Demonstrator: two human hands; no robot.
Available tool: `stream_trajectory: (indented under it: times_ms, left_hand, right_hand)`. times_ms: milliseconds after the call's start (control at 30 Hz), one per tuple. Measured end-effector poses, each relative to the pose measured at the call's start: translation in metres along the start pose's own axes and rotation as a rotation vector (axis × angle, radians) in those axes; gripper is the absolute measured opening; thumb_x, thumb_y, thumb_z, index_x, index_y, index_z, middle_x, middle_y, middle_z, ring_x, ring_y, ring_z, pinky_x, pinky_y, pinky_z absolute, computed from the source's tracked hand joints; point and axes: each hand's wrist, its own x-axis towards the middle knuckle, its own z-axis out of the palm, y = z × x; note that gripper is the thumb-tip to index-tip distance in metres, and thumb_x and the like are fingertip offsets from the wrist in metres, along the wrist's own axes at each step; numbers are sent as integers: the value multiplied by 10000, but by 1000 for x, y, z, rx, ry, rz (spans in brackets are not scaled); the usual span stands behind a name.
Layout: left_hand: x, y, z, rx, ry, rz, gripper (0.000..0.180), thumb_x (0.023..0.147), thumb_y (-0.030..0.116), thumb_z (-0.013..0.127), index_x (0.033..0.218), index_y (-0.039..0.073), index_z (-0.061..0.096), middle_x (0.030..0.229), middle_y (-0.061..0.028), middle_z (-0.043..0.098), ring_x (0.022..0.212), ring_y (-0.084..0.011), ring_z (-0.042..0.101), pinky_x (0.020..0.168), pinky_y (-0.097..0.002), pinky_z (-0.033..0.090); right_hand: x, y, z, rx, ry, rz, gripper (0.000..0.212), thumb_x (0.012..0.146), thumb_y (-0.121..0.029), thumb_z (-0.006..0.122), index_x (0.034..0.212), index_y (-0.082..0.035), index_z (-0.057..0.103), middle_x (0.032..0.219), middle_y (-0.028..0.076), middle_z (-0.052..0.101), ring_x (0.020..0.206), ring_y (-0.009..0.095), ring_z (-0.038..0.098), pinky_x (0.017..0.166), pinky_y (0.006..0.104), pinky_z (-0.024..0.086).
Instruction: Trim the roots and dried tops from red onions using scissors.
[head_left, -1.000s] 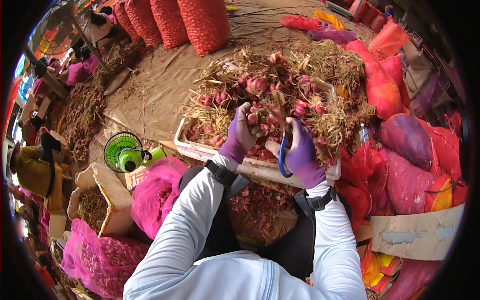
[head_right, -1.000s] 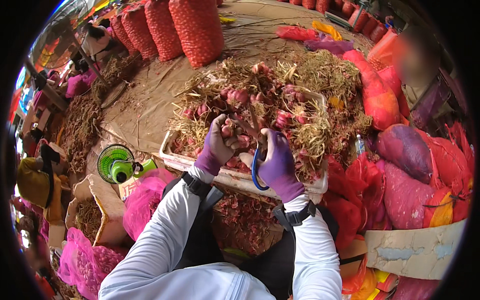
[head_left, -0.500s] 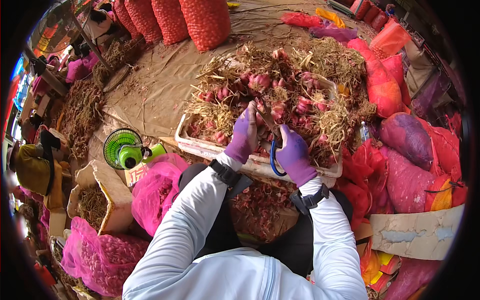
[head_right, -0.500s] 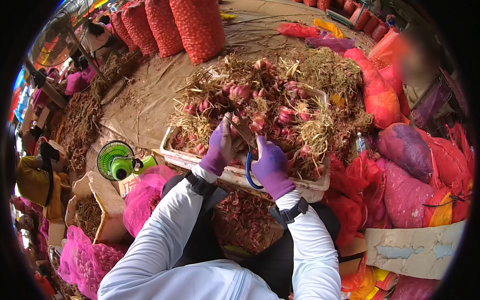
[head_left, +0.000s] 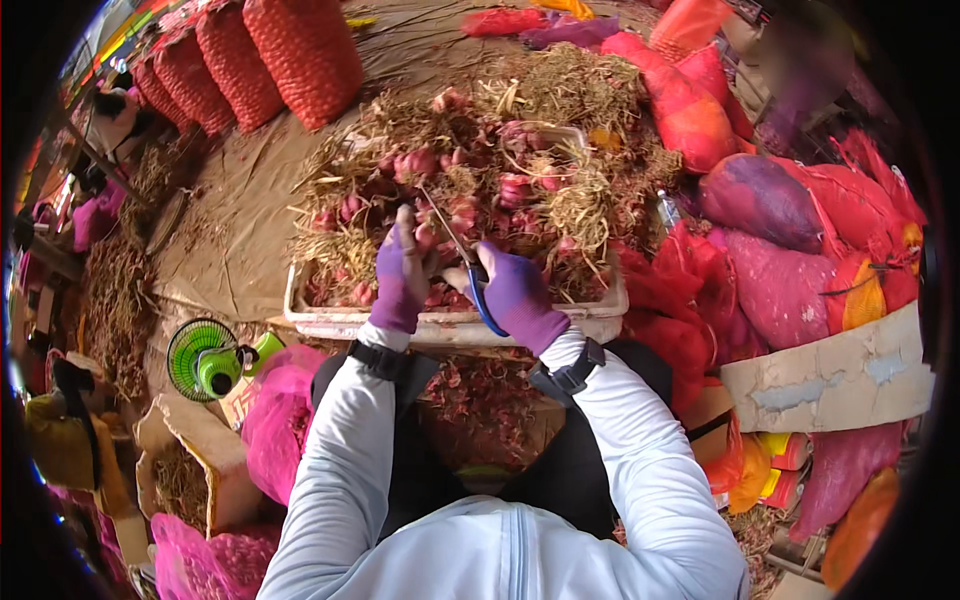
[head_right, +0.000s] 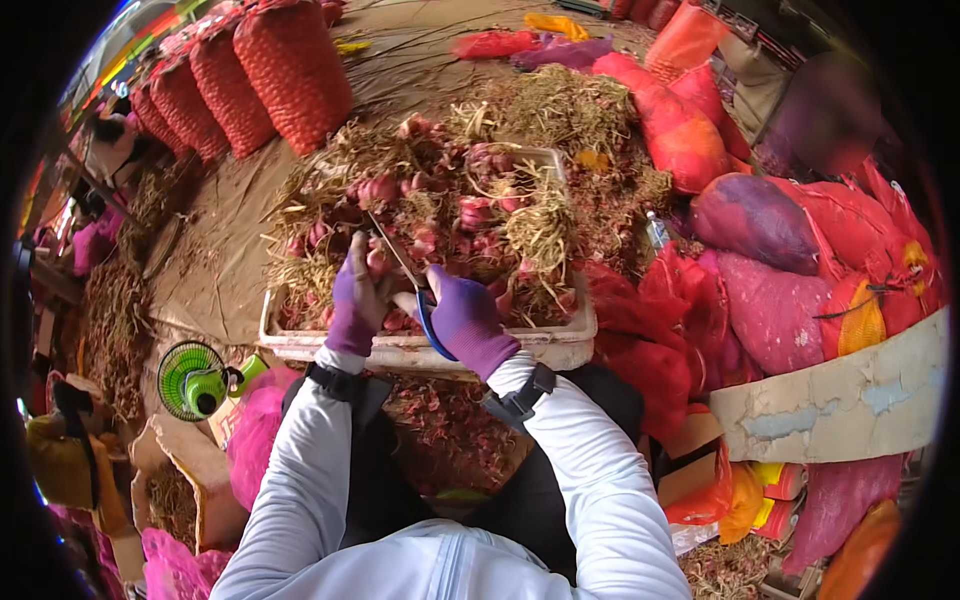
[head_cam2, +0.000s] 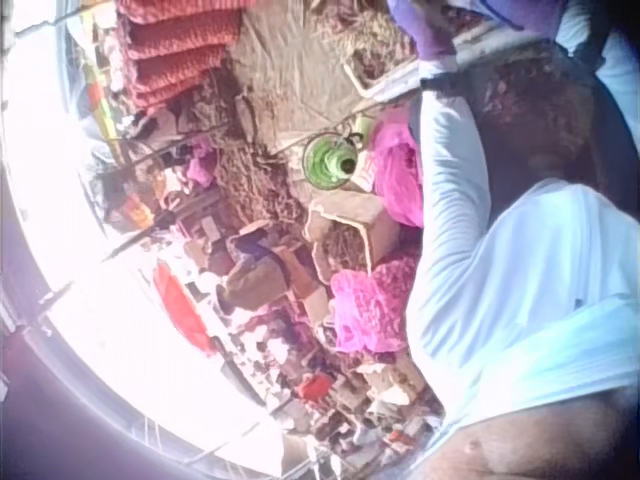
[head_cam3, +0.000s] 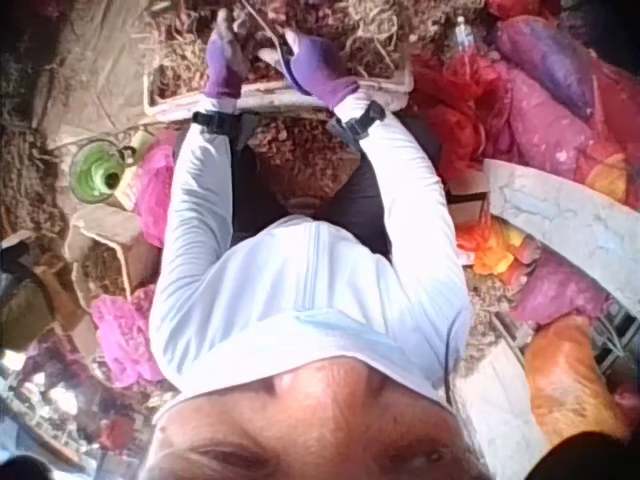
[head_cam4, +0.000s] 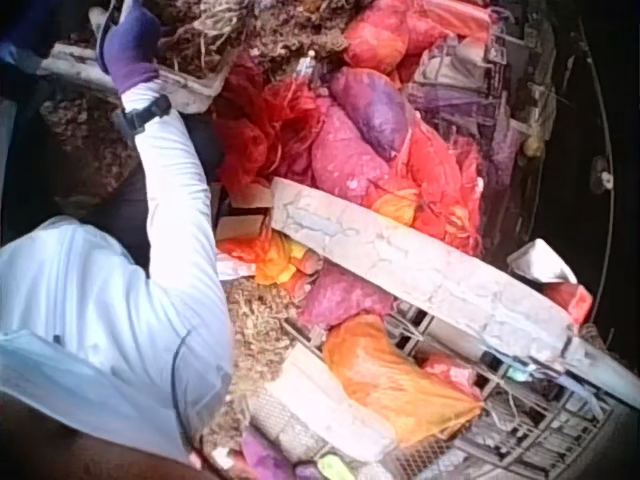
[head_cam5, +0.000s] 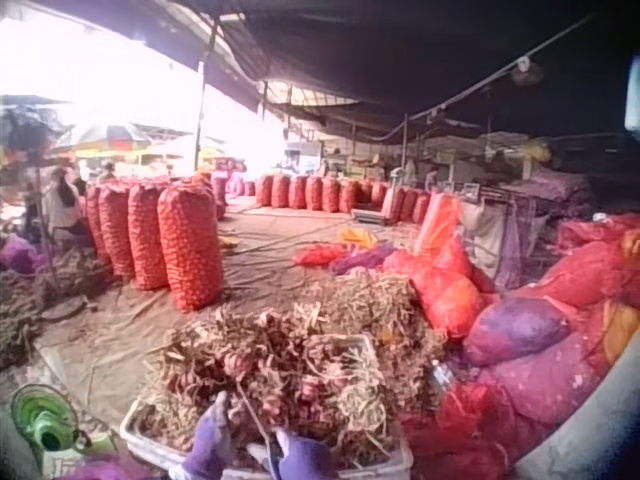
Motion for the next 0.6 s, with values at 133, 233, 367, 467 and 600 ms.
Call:
stream_trajectory:
  times_ms: [133,233,367,467,600]
  left_hand:
    - [-5,-1,24,91,89,21,319,951,429,469,905,131,573,666,53,483,540,-61,461,487,-203,386]
    - [-10,1,21,198,-43,40,308,975,384,444,896,113,567,706,46,542,504,-42,462,458,-203,405]
    - [-9,-4,29,46,-56,49,268,984,324,444,969,100,592,707,47,541,534,-40,445,456,-190,364]
    - [-12,-4,34,119,-151,59,220,974,249,483,1052,74,591,732,35,570,536,-31,448,470,-191,376]
    - [-16,-2,31,191,-241,94,183,945,143,534,1083,35,587,790,17,600,564,-31,480,493,-188,400]
  right_hand:
    - [-2,6,-6,18,-70,70,478,764,-488,675,887,-50,529,741,196,615,734,393,614,660,476,447]
    - [-1,27,11,-53,-44,28,444,752,-443,708,894,-54,547,720,178,611,698,377,608,635,447,453]
    - [5,14,-6,39,71,88,237,815,-253,705,896,-74,573,658,82,590,624,217,618,552,340,459]
    - [12,31,-2,716,94,200,207,847,-102,668,1022,-119,560,904,-34,634,715,65,599,585,180,470]
    - [15,10,-5,1033,113,334,163,849,-114,666,971,-58,574,784,2,653,656,71,602,587,202,491]
